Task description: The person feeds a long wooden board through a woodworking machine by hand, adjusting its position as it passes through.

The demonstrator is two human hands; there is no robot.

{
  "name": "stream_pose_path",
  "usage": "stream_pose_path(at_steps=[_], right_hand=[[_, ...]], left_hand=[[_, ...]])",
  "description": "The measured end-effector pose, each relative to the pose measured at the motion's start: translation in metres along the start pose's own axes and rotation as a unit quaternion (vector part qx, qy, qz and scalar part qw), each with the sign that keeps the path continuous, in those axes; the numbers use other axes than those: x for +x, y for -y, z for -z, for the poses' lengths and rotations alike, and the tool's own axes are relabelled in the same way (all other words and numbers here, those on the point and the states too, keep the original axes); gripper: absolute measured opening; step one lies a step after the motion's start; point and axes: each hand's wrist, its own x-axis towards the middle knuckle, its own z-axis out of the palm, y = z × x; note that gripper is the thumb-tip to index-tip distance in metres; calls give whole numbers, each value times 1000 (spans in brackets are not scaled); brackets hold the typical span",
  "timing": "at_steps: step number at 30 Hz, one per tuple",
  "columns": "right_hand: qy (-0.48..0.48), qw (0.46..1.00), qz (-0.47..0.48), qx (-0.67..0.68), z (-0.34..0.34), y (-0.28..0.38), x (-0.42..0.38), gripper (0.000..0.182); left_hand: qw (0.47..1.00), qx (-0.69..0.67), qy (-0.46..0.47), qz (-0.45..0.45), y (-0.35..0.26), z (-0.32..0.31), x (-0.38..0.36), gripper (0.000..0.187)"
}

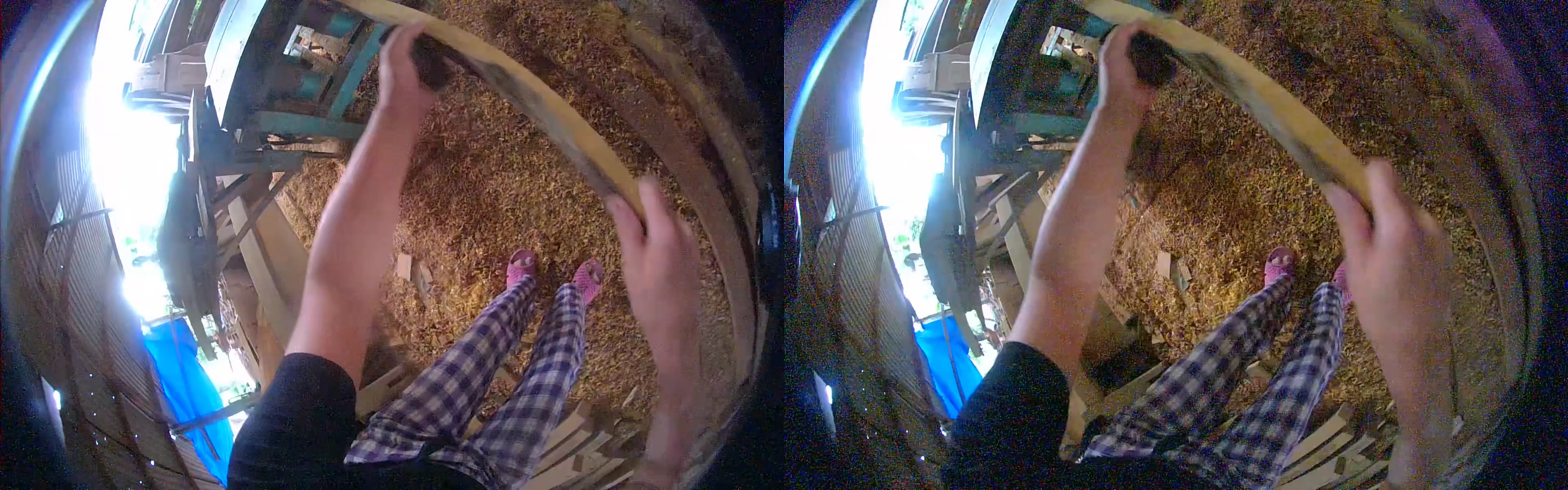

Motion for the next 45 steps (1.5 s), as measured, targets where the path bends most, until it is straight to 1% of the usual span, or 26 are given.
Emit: stream_pose_path(at_steps=[1,2,4,6,8,10,12,14,15,17,19,21,22,24,25,28,29,30,32,34,36,37,39,40,43,45], right_hand=[[-2,999,28,17,-8,9,12,23],[-4,999,27,19,-15,13,21,23],[-46,995,80,-21,-26,21,31,24],[10,996,78,33,-13,16,20,24],[40,997,60,35,8,-6,-2,25],[49,998,39,-7,28,-35,-31,31],[57,997,39,-40,29,-50,-44,34],[-9,992,28,-125,20,-52,-44,37],[-1,999,19,-49,10,-45,-26,40],[-8,999,-36,-9,-9,-16,18,36],[2,999,35,39,-25,5,67,29],[-1,996,83,37,-47,27,98,25],[4,996,81,41,-52,32,102,25],[2,989,134,63,-57,39,108,26],[9,987,145,62,-52,37,103,24],[121,984,73,109,-24,17,66,24],[163,977,44,132,-15,7,53,26],[152,982,45,98,-9,-8,40,30],[141,987,53,58,-1,-20,31,34],[111,994,5,-18,5,-20,36,37],[31,999,44,8,-10,-5,66,38],[-7,998,54,26,-21,5,85,37],[4,998,66,19,-29,32,132,34],[0,995,95,7,-33,43,154,31],[19,987,157,9,-53,72,213,27],[36,980,193,19,-62,91,242,27]], left_hand=[[1000,0,5,0,-6,15,12,18],[999,-27,9,21,-13,28,18,20],[998,-49,14,43,-15,43,19,22],[997,-72,-25,19,-10,44,-9,24],[993,-58,-65,76,-3,32,-55,24],[989,-57,-34,130,-1,10,-89,24],[992,-28,-35,115,10,3,-76,24],[996,13,8,88,7,-6,-50,24],[995,18,-21,100,4,-7,-30,20],[1000,9,7,14,7,6,13,20],[997,-55,-12,43,-5,25,50,31],[1000,-21,-9,12,-19,65,75,25],[1000,-18,-12,16,-23,80,72,25],[999,-31,-31,1,-31,98,62,21],[998,-41,-45,17,-30,101,46,22],[990,-51,-122,52,-26,83,-26,23],[989,-45,-120,74,-23,75,-43,22],[988,-38,-118,97,-19,69,-50,22],[988,-49,-107,104,-14,48,-42,21],[988,-80,-80,109,-20,25,-25,22],[994,-14,-97,49,-14,33,23,23],[994,-12,-100,51,-15,41,42,23],[996,-79,-26,23,-29,56,87,17],[997,-73,-21,26,-36,69,108,17],[994,-58,-96,13,-46,144,149,19],[990,-86,-108,28,-59,180,156,19]])
